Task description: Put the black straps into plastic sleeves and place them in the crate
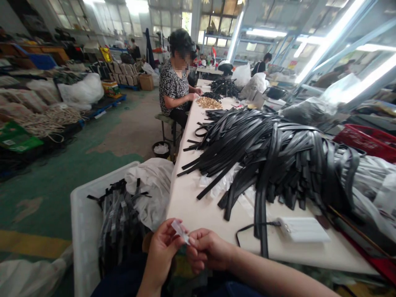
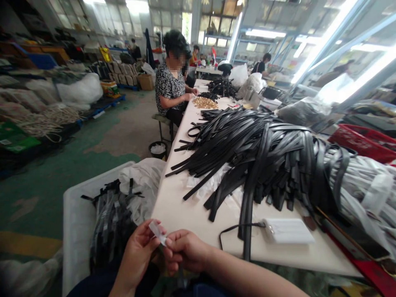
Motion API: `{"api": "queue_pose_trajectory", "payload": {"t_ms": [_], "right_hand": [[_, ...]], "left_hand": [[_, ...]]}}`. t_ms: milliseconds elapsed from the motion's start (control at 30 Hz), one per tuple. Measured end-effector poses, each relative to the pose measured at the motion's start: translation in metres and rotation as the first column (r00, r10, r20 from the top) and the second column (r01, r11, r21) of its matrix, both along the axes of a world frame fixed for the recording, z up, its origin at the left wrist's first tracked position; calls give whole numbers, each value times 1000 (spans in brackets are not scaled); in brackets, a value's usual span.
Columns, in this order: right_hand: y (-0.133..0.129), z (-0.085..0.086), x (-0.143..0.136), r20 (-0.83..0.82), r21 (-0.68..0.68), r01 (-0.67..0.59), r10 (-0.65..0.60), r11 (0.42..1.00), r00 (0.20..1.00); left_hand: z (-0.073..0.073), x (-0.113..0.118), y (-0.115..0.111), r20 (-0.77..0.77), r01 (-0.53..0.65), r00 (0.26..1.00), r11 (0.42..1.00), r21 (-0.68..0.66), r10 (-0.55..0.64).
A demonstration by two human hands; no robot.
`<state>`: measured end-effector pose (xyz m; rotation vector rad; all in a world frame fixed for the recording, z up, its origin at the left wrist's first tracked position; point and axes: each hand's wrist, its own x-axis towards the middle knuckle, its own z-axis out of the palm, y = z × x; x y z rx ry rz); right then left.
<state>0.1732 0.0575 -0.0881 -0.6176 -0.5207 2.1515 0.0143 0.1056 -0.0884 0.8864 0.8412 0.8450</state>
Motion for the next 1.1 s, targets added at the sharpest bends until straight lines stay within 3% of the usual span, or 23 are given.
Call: {"api": "queue_pose_trajectory", "payload": {"t_ms": [100, 233, 300, 467, 667, 767, 833, 867, 900, 933, 967, 1000, 1033, 1067, 1100], "right_hand": [[9, 3, -2, 167, 84, -49, 35, 995, 985], [18, 9, 2, 506, 257, -182, 28, 949, 862], [20, 12, 7, 475, 225, -177, 50, 958, 878], [16, 12, 13, 99, -11, -161, 162, 987, 982], [9, 3, 12, -210, -175, -352, 315, 919, 926], [4, 1, 9, -142, -158, -353, 332, 922, 932], [4, 4, 11, 152, -57, -279, 284, 959, 947], [7, 7, 16, 391, 53, -230, 192, 972, 900], [12, 11, 23, 637, 200, -201, 29, 959, 771], [19, 15, 32, 812, 351, -222, -178, 910, 556], [28, 19, 44, 877, 459, -300, -371, 837, 305], [38, 22, 58, 854, 495, -407, -517, 768, 64], [49, 23, 72, 790, 470, -504, -600, 724, -124], [59, 23, 85, 729, 414, -576, -636, 705, -255], [69, 22, 97, 688, 351, -623, -644, 700, -336]], "left_hand": [[-1, -2, 3, -71, -69, 995, 998, 5, 69], [3, -2, 3, -63, -64, 995, 992, 109, 71], [5, -2, 2, -20, -66, 997, 992, 111, 68], [3, -3, 0, 35, 25, 999, 992, 125, -29], [-1, 3, -2, -25, 130, 991, 985, 116, -128], [1, 6, -3, -27, 176, 984, 973, 152, -174], [2, 6, -4, -8, 181, 983, 970, 163, -182], [2, 6, -4, -3, 162, 987, 974, 159, -163], [1, 5, -4, -5, 127, 992, 980, 153, -127], [-1, 5, -3, -15, 84, 996, 986, 145, -83], [-3, 4, -3, -31, 43, 999, 989, 139, -39], [-5, 4, -2, -47, 12, 999, 990, 139, -6], [-7, 4, -2, -66, -7, 998, 990, 141, 17], [-8, 4, -1, -85, -22, 996, 988, 151, 36], [-8, 4, -1, -111, -34, 992, 985, 171, 54]]}}
